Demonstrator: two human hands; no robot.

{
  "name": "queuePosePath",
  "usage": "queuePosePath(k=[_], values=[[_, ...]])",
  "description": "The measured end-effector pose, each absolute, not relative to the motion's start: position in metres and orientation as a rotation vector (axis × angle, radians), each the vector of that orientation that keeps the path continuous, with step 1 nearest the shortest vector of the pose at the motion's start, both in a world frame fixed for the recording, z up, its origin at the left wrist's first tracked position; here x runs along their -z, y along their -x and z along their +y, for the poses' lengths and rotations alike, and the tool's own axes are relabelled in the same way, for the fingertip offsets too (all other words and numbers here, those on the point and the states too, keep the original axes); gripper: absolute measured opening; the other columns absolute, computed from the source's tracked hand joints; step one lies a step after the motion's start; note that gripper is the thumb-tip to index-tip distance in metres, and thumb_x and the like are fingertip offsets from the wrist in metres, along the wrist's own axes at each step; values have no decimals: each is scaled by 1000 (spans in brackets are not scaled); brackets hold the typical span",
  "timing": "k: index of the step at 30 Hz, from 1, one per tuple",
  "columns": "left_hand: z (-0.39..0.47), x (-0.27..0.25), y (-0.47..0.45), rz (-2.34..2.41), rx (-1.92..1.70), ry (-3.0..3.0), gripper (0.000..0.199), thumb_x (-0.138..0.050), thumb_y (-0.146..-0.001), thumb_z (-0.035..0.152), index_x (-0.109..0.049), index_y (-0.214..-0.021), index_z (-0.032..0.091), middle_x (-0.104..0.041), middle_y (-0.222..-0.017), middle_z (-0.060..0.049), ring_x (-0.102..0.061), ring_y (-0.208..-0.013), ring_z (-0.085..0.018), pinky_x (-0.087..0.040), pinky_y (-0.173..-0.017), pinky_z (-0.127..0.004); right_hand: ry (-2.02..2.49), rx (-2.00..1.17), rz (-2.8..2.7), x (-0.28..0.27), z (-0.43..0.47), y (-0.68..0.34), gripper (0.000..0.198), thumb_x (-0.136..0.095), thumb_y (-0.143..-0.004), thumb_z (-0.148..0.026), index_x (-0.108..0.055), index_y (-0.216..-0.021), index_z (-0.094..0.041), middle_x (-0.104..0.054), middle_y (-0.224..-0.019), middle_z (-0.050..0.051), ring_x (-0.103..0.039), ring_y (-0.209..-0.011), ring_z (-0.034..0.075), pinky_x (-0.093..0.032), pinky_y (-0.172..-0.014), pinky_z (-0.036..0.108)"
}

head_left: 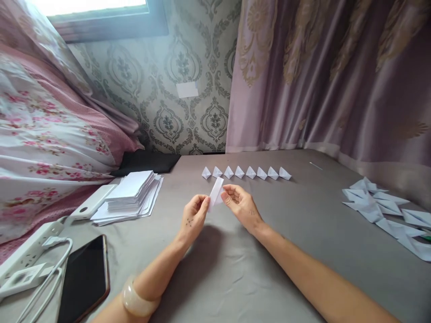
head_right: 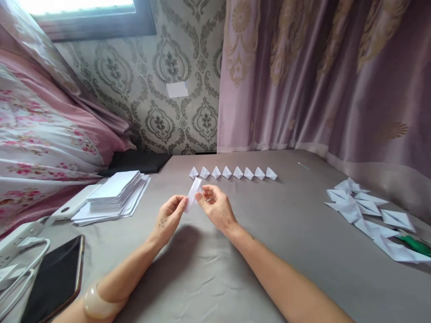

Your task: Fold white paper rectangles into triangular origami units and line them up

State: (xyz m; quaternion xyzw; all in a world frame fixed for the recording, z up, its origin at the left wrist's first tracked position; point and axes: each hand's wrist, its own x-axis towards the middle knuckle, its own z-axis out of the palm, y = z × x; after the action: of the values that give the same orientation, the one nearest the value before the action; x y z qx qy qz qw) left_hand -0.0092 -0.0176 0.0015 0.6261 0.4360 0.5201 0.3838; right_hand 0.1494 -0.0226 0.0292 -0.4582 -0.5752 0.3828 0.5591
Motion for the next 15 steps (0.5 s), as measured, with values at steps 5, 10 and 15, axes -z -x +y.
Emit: queuePosePath(k=[5, 10, 15], values=[[-27, -6, 3, 1035, -1305, -1486, 27, -56, -86, 40, -59, -78, 15, -54, -68, 2, -46, -64, -9, -38, -62, -20, 1102, -838, -1310, -36, -28, -144, 25, -65, -76, -37, -61, -90, -17, -67, -84, 6, -63, -77, 17, -52, -73, 30], [-30, -18, 5, 931, -1370, -1238, 29, -63, -82, 39, -68, -101, 17, -68, -92, -4, -59, -86, -15, -45, -81, -25, 1140, -754, -1561, -47, -37, -145, 12, -61, -80, -30, -62, -87, -20, -66, -78, 0, -61, -70, 13, -49, -65, 25], [-34, -22, 5, 793, -1370, -1004, 30, -67, -79, 39, -72, -96, 15, -72, -90, -8, -64, -84, -18, -48, -85, -32, 1175, -442, -1695, -46, -45, -135, 7, -59, -83, -24, -55, -88, -22, -62, -78, -2, -57, -66, 11, -46, -62, 23]])
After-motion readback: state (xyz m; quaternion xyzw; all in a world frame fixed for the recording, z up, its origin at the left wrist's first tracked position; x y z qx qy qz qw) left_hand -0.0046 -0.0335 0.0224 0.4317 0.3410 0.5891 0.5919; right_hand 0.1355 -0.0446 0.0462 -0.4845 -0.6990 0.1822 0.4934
